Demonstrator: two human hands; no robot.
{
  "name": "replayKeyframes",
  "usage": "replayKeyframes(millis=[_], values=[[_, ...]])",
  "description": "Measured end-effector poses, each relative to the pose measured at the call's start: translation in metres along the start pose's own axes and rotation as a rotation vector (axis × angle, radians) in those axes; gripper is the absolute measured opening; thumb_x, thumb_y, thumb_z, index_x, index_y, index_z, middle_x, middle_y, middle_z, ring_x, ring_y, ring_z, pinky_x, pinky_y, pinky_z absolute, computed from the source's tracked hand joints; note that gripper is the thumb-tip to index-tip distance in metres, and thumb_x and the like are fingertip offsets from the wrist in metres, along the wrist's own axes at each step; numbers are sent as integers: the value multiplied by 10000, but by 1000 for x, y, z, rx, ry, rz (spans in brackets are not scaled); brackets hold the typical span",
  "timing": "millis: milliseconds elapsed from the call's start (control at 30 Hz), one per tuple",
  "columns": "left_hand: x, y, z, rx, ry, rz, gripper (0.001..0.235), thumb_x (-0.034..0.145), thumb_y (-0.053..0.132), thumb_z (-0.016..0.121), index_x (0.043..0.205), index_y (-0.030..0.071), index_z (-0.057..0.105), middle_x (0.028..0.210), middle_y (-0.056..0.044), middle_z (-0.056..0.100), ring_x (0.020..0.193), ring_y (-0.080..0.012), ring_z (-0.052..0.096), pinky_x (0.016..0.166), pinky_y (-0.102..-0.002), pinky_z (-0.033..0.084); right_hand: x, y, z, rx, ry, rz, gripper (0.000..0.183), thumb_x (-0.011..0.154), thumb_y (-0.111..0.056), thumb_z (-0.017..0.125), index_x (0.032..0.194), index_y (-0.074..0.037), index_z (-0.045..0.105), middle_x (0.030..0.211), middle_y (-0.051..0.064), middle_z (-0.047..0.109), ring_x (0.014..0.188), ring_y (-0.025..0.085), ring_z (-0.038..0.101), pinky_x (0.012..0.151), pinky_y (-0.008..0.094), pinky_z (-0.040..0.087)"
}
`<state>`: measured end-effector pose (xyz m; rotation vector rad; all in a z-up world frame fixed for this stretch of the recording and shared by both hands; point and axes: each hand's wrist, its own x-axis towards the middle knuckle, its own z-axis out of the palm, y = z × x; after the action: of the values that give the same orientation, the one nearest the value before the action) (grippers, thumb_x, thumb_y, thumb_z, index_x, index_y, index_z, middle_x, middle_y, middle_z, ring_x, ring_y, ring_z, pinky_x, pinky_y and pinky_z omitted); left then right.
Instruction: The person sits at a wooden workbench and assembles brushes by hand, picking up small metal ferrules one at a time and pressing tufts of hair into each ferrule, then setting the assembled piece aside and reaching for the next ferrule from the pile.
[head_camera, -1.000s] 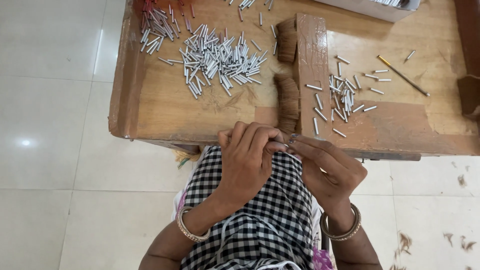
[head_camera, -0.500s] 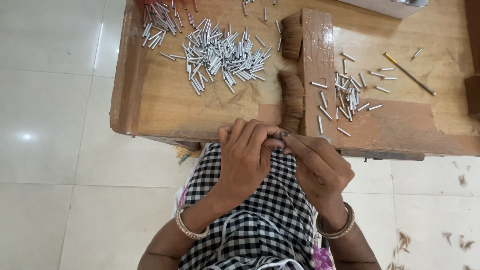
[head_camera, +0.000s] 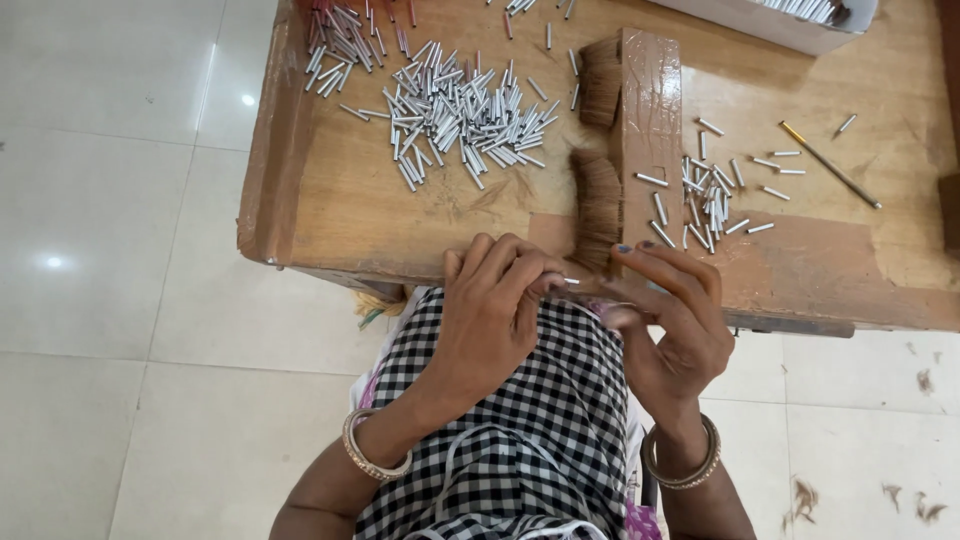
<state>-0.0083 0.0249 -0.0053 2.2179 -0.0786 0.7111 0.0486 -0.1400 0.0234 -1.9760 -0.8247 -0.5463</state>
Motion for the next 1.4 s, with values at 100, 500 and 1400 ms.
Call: replayKeyframes(millis=[100,500,1400], values=[[0,4,4,-29,6,10,107,934,56,666,1031,102,666,1001,-12,603,942,-218,528,854,-388,326,-6,4,2,-85,35,3,237,753,58,845,949,-39,755,981,56,755,1005,211,694,789,282,572],[-8,10,21,-21,132,65,175,847,-21,685,921,138,683,919,29,615,858,-185,518,812,-370,296,-18,5,-6,37,19,80,279,765,177,718,920,-52,753,887,29,757,809,147,701,745,244,501],[18,1,42,97,-18,-76,433,965,135,627,1388,74,561,1330,-114,585,1263,-301,507,1078,-477,359,22,28,5,-623,-307,-14,91,919,-193,808,991,-140,792,1673,44,454,1608,380,213,1280,608,14]])
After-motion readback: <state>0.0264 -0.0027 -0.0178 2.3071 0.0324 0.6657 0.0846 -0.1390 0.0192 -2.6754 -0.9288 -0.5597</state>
